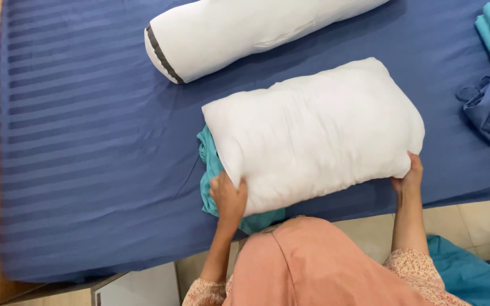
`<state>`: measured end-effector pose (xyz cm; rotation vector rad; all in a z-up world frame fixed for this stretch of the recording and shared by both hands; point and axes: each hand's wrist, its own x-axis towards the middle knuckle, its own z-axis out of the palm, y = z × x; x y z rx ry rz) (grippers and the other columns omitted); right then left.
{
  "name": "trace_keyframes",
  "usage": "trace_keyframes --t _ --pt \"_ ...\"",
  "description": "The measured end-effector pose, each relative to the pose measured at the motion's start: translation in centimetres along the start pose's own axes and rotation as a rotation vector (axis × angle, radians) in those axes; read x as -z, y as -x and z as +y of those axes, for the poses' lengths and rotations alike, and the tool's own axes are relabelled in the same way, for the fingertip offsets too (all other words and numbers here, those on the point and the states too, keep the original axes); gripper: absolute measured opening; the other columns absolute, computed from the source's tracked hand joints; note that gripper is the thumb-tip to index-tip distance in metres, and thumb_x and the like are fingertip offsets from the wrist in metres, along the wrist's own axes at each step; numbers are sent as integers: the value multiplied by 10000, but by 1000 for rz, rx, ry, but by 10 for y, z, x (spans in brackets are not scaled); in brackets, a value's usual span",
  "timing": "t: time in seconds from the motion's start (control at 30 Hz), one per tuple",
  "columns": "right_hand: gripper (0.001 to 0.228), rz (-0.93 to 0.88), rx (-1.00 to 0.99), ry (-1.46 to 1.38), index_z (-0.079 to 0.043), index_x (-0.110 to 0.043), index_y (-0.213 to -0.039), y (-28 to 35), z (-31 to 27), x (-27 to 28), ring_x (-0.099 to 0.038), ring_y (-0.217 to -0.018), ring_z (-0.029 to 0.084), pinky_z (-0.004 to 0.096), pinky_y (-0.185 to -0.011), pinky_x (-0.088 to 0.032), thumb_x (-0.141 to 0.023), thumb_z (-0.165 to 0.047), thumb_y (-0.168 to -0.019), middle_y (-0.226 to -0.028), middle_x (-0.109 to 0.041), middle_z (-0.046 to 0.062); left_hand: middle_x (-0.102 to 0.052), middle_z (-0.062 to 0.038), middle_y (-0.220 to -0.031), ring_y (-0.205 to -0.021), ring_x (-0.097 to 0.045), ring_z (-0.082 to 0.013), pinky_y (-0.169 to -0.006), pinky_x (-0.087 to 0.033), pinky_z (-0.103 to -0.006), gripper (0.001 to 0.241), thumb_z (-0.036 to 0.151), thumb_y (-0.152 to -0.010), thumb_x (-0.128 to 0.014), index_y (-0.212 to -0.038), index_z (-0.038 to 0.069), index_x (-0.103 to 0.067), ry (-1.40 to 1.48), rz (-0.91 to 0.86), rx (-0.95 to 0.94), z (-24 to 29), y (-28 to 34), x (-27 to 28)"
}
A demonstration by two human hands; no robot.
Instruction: The person puts a light blue pillowcase onto a white pillow, then folds the removed pillowcase. They then place a dark blue pillowcase onto another white pillow, adjusting the fabric to fit.
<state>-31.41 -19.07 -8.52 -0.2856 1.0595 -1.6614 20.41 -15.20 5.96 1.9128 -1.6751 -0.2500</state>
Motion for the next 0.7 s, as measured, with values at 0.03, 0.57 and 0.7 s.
trace_keyframes --t 0.03,0.57,0.7 --pt "524 -6 1 0 -49 -558 -1470 10 -6 -26 -669 -1244 285 440 -1027 -563 -557 -282 -1001 -1370 -671 118 -662 -191 -1093 -1050 -558 -400 -909 -399 -539 391 291 -859 -721 -1071 -35 -679 1 5 1 4 -18 14" --pt "736 -740 -2 -226 -40 -429 -1540 3 71 -384 -595 -1336 329 500 -1151 -499 -674 -103 -849 -1465 -580 156 -577 -161 -1268 -1151 -600 -336 -1000 -481 -433 449 334 -1161 -474 -1318 -73 -577 330 997 54 -110 -161 145" --pt "729 -911 -21 -266 -73 -390 -1540 -34 104 -512 -564 -1363 298 484 -1164 -484 -696 -83 -879 -1474 -554 123 -593 -188 -1294 -1166 -625 -353 -995 -508 -446 481 364 -1145 -449 -1315 -63 -593 285 1233 31 -176 -264 149"
